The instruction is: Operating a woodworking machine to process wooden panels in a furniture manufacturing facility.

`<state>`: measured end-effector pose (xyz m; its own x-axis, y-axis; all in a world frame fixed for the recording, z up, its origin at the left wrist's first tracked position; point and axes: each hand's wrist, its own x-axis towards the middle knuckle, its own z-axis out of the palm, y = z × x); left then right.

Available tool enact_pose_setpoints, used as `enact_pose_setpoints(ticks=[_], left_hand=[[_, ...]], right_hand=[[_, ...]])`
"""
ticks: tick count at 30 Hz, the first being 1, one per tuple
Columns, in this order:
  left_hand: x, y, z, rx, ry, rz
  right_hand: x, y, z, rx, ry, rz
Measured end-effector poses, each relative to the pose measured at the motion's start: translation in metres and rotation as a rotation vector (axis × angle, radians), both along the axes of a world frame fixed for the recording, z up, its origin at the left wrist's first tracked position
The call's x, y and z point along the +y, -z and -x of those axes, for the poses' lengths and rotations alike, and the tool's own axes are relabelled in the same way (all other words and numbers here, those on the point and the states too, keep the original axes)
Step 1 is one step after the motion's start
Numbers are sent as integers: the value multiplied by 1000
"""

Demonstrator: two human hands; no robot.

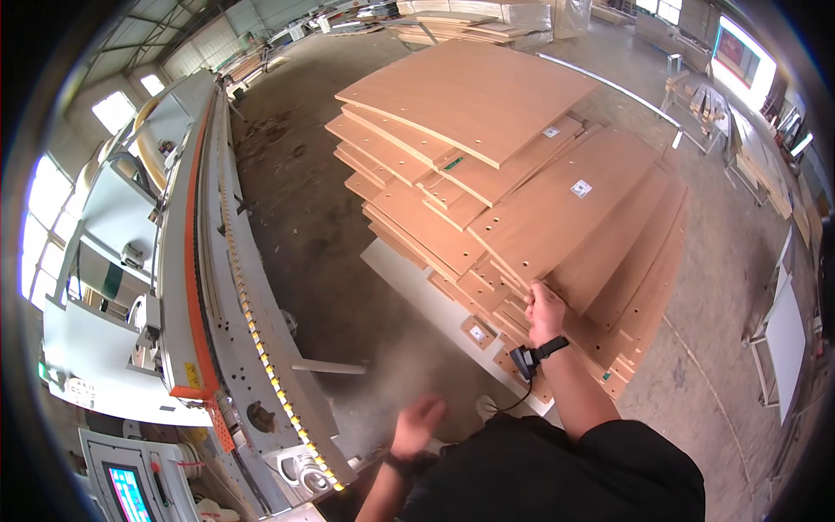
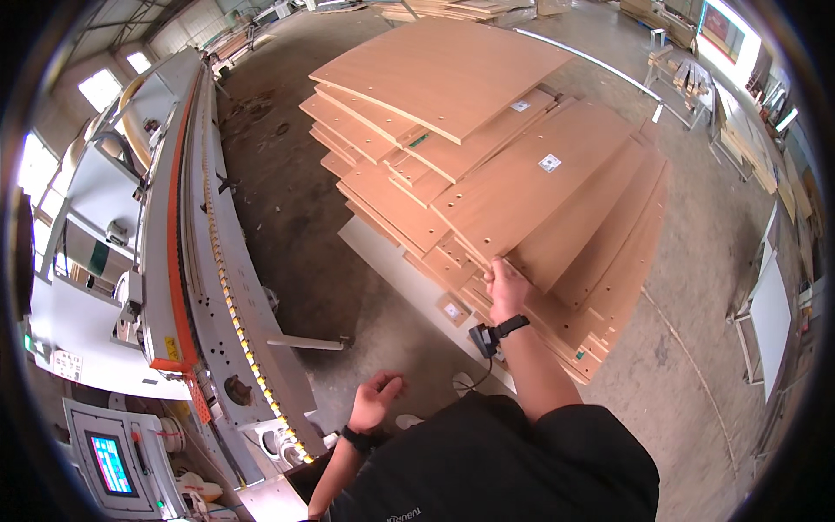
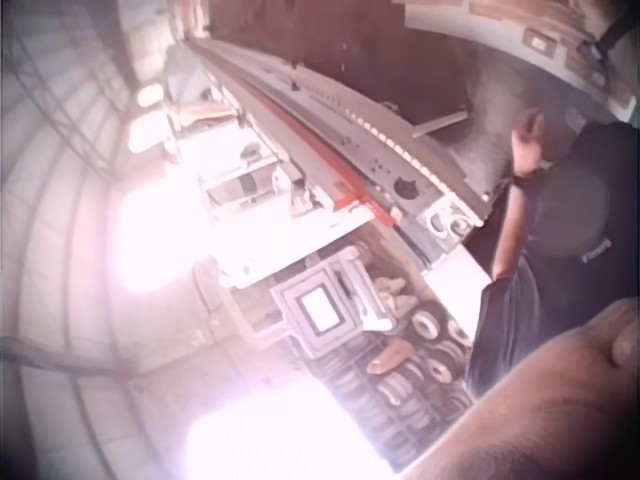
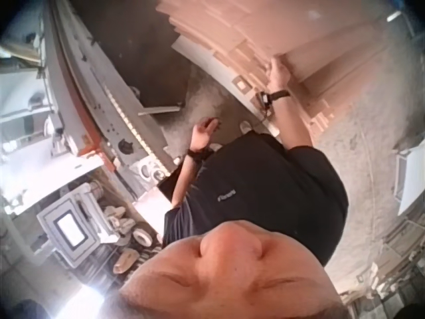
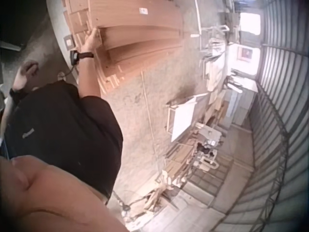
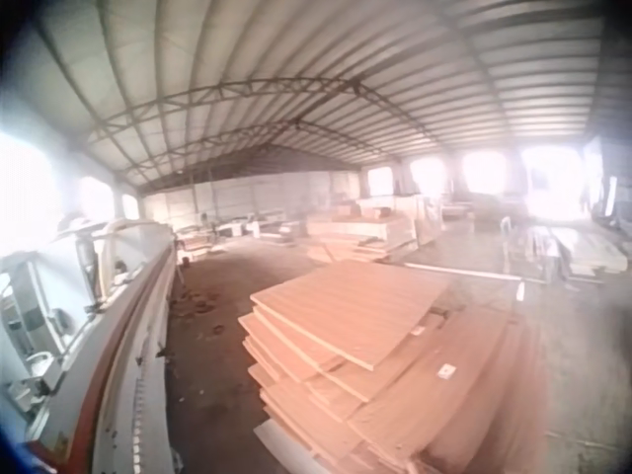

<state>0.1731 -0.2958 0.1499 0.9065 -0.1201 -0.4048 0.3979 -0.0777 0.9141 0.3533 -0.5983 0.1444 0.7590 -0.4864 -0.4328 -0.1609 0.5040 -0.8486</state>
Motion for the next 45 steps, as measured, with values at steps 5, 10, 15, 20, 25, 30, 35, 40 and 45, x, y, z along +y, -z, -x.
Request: enact_pose_setpoints(ticks=[5, 10, 15, 20, 25, 30, 35, 40, 45], left_hand=[[-23, 23, -33, -6, 30, -28], [-44, 39, -53, 83, -73, 284], [-33, 33, -30, 29, -286, 476], [47, 42, 58, -66, -685, 537], [100, 10, 161, -107, -904, 521], [141, 23, 285, -179, -1044, 411], [143, 31, 390, -95, -1354, 255], [133, 47, 467, 6, -1635, -62], [130, 84, 535, 58, -1860, -68]], right_hand=[[5, -1, 53, -17, -493, 192], [22, 12, 106, -65, -1183, 96], [0, 15, 107, -61, -1209, 165], [-24, 20, 90, -69, -457, -134], [1, 34, 98, -111, -575, -262], [87, 49, 126, -121, -893, 21], [211, 37, 162, -98, -1119, -333], [337, 54, 197, -14, -1399, -237], [456, 79, 236, 76, -1646, -188]])
